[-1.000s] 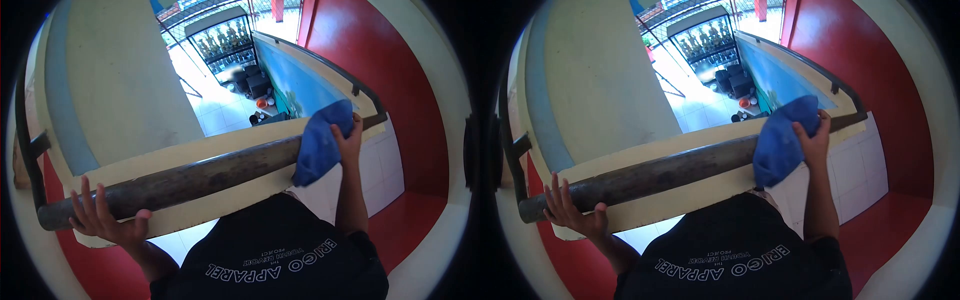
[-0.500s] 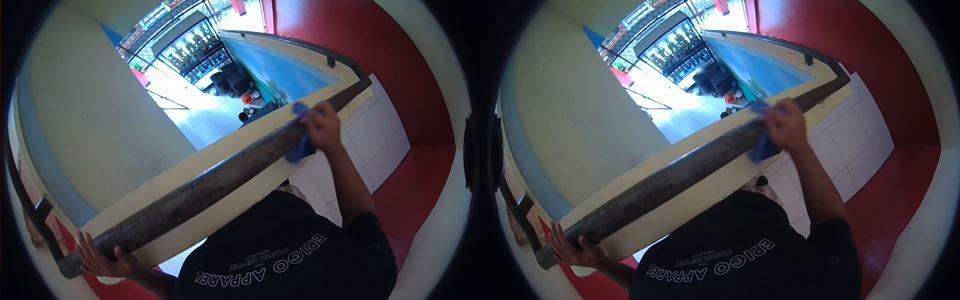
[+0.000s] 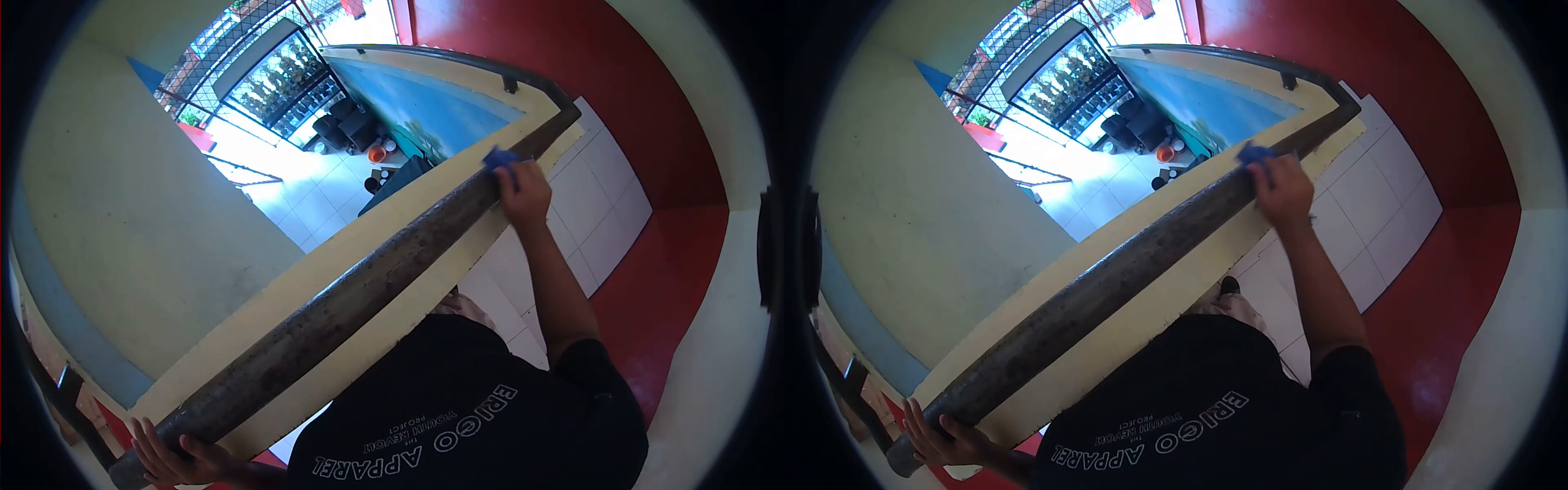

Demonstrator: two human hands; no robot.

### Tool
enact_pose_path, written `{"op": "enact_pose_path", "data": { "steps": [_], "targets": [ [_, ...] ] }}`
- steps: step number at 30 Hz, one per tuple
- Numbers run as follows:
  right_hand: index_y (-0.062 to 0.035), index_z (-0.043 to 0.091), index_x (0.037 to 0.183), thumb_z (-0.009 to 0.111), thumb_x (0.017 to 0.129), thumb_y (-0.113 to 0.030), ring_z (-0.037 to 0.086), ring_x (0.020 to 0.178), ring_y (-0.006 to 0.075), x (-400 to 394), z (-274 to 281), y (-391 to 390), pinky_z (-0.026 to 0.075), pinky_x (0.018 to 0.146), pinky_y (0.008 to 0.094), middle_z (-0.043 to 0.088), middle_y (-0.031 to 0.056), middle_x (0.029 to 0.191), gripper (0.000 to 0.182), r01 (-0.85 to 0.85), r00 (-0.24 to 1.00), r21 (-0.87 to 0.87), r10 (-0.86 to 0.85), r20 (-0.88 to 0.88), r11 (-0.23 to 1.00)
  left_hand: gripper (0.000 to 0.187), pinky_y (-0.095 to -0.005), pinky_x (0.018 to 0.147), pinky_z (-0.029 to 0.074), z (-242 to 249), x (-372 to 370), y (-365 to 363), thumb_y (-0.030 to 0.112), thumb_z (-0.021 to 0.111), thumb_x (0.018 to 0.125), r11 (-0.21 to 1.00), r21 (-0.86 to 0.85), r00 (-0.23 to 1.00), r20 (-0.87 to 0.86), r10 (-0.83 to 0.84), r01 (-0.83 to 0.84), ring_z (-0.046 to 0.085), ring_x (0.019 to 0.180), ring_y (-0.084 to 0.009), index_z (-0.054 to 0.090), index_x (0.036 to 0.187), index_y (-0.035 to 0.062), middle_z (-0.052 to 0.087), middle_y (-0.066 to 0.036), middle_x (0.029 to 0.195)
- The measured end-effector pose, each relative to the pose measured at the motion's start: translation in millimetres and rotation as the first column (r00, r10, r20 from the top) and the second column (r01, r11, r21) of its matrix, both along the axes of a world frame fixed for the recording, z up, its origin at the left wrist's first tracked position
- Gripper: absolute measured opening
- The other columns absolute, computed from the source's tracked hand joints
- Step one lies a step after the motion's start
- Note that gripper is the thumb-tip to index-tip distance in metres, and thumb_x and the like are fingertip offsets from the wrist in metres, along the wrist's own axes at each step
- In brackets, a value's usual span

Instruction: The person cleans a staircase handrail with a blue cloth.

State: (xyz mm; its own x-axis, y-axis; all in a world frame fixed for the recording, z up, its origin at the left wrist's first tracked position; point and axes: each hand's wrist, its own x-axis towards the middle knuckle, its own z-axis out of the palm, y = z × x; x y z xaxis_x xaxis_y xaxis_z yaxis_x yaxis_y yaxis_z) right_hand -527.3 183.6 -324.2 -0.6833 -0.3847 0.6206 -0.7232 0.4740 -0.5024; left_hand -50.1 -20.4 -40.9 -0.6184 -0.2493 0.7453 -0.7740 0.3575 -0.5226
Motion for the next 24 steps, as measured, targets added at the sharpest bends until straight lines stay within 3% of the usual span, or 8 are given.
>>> {"op": "enact_pose_path", "data": {
  "steps": [3,6,8,11,16,19,22,24],
  "targets": [
    [-0.0032,0.068,0.102,0.062,0.096,-0.035,0.065,0.088,0.0325,-52,-55,26,0.051,0.077,0.043,0.066,0.0148,0.093,0.033,0.262,0.88,-0.062,-0.212,0.426,0.963,0.05,-0.0463,0.105,0.038,-1,12,-7,0.049,0.042,0.103,1.0,0.013,1.0,0.011,-0.028,0.028,0.064,0.116,-0.0269,0.071,0.117,0.0106,0.071,-0.003,0.121],
    [-0.0028,0.063,0.113,0.05,0.102,-0.043,0.065,0.101,0.0302,-74,-55,44,0.05,0.089,0.043,0.066,0.0142,0.108,0.043,0.516,0.422,-0.282,0.046,0.905,0.809,0.052,-0.0449,0.102,0.039,1,10,-5,0.05,0.042,0.102,1.0,0.024,1.0,0.011,-0.01,0.01,0.064,0.113,-0.0287,0.072,0.112,0.0084,0.072,-0.005,0.117],
    [-0.0016,0.058,0.12,0.043,0.104,-0.048,0.063,0.108,0.0286,-62,-16,46,0.049,0.097,0.0433,0.065,0.0128,0.115,0.052,0.726,0.266,-0.457,0.403,0.876,0.514,0.051,-0.045,0.102,0.039,0,12,-6,0.049,0.042,0.102,1.0,0.016,1.0,0.018,0.005,-0.005,0.064,0.113,-0.0278,0.072,0.112,0.0096,0.072,-0.004,0.117],
    [-0.0011,0.053,0.128,0.043,0.103,-0.048,0.061,0.115,0.031,-30,37,61,0.044,0.107,0.046,0.063,0.0148,0.123,0.054,0.535,0.298,-0.733,0.718,0.629,0.42,0.048,-0.0457,0.103,0.038,1,10,-5,0.048,0.043,0.102,0.999,0.032,1.0,0.014,0.004,-0.004,0.064,0.114,-0.0267,0.073,0.112,0.0117,0.072,-0.002,0.118],
    [-0.0003,0.053,0.13,0.06,0.098,-0.037,0.061,0.117,0.03,40,-12,51,0.046,0.104,0.0456,0.063,0.0157,0.124,0.049,0.589,0.097,-0.553,0.628,0.772,0.59,0.042,-0.0498,0.107,0.031,0,10,0,0.045,0.045,0.102,0.998,0.056,0.999,0.012,0.036,-0.036,0.063,0.116,-0.0258,0.074,0.11,0.0157,0.071,0.001,0.119],
    [-0.0024,0.061,0.122,0.062,0.098,-0.034,0.064,0.098,0.0216,110,-22,24,0.051,0.088,0.0393,0.068,0.0091,0.11,0.04,0.213,0.183,-0.139,0.1,0.978,0.967,0.04,-0.0523,0.108,0.027,-2,12,0,0.044,0.046,0.101,0.996,0.068,0.998,0.014,0.059,-0.06,0.062,0.117,-0.0254,0.074,0.108,0.0175,0.071,0.002,0.119],
    [-0.0132,0.067,0.121,0.072,0.081,-0.023,0.06,0.103,0.0317,174,22,14,0.047,0.088,0.0471,0.064,0.0142,0.108,0.042,-0.511,0.643,-0.07,0.435,0.63,0.857,0.039,-0.0528,0.108,0.027,-2,13,0,0.043,0.045,0.102,0.995,0.08,0.998,0.015,0.054,-0.055,0.061,0.118,-0.026,0.074,0.107,0.0165,0.071,0.001,0.12],
    [-0.0183,0.068,0.123,0.073,0.069,-0.015,0.054,0.115,0.0343,173,51,15,0.042,0.098,0.0493,0.061,0.0146,0.115,0.055,-0.719,0.677,0.15,0.636,0.371,0.678,0.04,-0.0505,0.108,0.03,-3,12,2,0.04,0.045,0.103,0.995,0.074,0.997,0.033,0.072,-0.074,0.061,0.118,-0.0279,0.073,0.108,0.0121,0.071,-0.003,0.12]
  ]
}}
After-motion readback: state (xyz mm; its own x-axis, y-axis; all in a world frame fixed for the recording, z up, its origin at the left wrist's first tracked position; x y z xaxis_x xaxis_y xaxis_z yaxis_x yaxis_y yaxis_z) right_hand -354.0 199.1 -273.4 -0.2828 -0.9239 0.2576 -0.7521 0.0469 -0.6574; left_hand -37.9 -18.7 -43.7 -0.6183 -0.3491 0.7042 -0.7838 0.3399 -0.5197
